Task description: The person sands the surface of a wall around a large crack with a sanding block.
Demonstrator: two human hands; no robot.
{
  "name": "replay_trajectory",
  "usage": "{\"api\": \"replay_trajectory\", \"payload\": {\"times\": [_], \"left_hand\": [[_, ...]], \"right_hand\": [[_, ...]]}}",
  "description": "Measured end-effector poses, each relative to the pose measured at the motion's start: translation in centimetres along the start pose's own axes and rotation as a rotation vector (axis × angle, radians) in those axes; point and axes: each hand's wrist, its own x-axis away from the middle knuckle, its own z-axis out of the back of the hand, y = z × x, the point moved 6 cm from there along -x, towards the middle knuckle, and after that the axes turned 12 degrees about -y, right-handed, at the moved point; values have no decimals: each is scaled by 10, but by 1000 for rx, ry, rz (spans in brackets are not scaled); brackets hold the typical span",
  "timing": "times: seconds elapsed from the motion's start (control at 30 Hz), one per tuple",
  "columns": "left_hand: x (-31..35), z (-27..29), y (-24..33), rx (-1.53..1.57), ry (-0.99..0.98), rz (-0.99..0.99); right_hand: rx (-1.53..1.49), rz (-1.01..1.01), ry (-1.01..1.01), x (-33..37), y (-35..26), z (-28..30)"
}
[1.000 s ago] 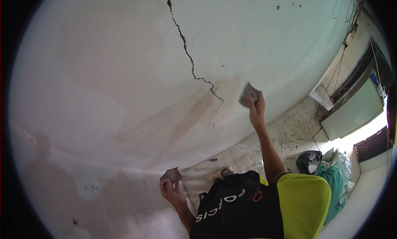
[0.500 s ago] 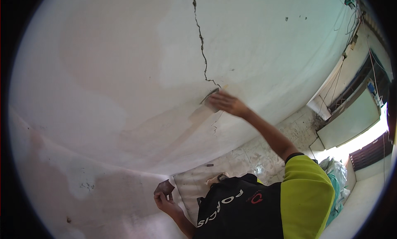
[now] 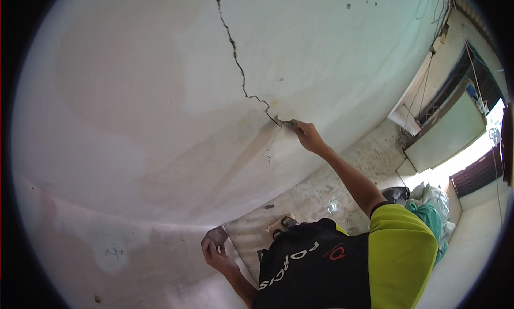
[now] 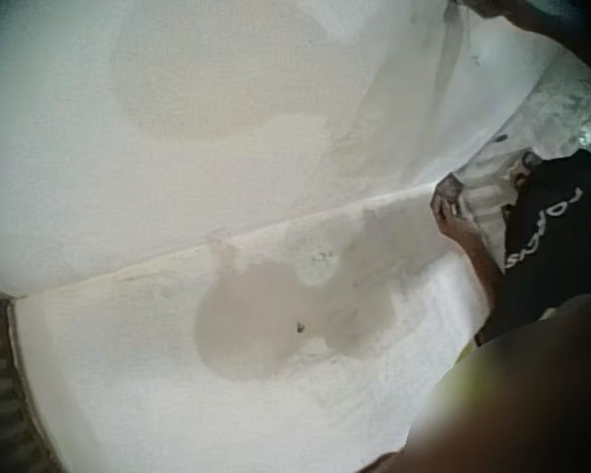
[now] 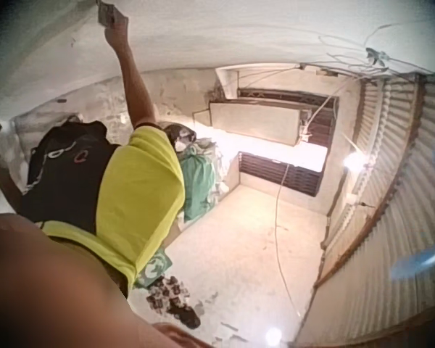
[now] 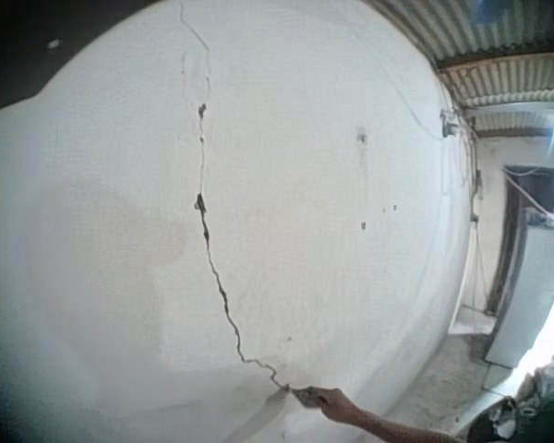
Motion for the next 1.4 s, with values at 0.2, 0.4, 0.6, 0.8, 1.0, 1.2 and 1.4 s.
{"api": "replay_trajectory", "payload": {"times": [0.2, 0.4, 0.6, 0.8, 1.0, 1.2, 1.4], "left_hand": [[-8, -32, -12, -27, -165, 61], [-14, -63, -15, -61, -193, 117], [-10, -79, -29, -51, -248, 140], [-5, -93, -38, -21, -307, 220], [-1, -105, -36, 44, -320, 236], [0, -111, -37, 49, -324, 230], [1, -110, -38, 64, -302, 237]], "right_hand": [[-1433, 216, 62, 59, 8, -15], [-1534, 242, 75, 99, -16, -2], [-1616, 185, 126, 136, -20, -3], [-1640, 167, 184, 153, -14, 0], [-1688, 182, 237, 161, -11, -1], [-1686, 162, 241, 160, -6, 0], [-1570, 140, 256, 159, -4, 1]]}}
